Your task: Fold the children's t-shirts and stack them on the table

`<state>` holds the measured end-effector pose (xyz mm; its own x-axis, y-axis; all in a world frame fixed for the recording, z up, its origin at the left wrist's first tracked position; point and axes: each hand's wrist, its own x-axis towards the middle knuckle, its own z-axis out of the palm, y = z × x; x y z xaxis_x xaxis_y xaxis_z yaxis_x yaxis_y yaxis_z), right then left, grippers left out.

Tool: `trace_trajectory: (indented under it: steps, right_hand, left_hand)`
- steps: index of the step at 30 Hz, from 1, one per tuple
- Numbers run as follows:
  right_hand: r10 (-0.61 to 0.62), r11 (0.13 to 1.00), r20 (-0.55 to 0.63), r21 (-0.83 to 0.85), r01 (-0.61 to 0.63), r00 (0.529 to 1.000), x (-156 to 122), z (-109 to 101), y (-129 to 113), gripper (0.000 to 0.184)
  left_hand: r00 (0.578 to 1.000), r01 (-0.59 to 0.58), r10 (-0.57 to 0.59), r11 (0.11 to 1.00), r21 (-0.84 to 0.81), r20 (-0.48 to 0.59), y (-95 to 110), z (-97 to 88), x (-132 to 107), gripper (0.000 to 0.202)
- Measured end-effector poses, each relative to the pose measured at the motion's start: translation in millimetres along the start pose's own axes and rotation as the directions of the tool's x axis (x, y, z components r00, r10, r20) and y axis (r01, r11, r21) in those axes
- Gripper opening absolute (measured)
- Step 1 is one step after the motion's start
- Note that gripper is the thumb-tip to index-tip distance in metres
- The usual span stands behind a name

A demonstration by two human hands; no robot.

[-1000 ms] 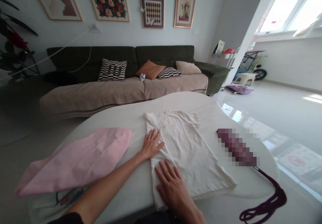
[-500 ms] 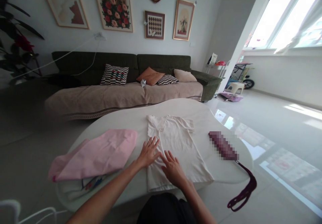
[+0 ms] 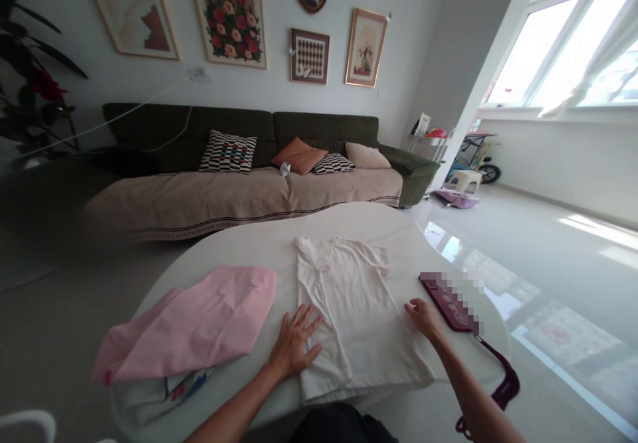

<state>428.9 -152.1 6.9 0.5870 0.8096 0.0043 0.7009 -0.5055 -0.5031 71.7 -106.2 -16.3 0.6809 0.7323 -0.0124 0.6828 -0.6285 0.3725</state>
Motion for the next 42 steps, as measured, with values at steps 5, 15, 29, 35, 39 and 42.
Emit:
trace_trajectory:
  steps: [5,15,29,35,39,42]
  right_hand:
    - [0.098,0.994,0.021,0.049,-0.099,0.995,67,7,-18,0.029]
    - [0.227,0.954,0.082,0.183,-0.239,0.970,154,52,-49,0.032]
    - [-0.089,0.975,-0.100,0.193,0.107,0.991,147,45,-122,0.037]
    - [-0.351,0.925,-0.002,0.151,0.347,0.936,89,87,-188,0.038]
    - [-0.369,0.922,0.016,0.132,0.364,0.929,48,68,-151,0.040]
    - [-0.325,0.944,0.016,0.061,0.324,0.946,15,38,-81,0.044]
  left_hand:
    - [1.000,0.000,0.000,0.998,-0.067,0.012,-1,-0.2,-1,0.062]
    - [0.998,0.022,-0.014,0.993,-0.115,0.069,0,-5.7,0,0.067]
    - [0.998,0.004,0.000,0.998,-0.070,0.057,3,-9.3,0,0.066]
    - [0.999,-0.007,0.009,0.998,-0.058,0.036,3,-9.3,0,0.063]
    - [0.999,-0.014,0.015,0.999,-0.048,0.030,1,-7.5,0,0.061]
    - [1.000,-0.013,0.013,0.999,-0.031,0.020,1,-5.3,0,0.063]
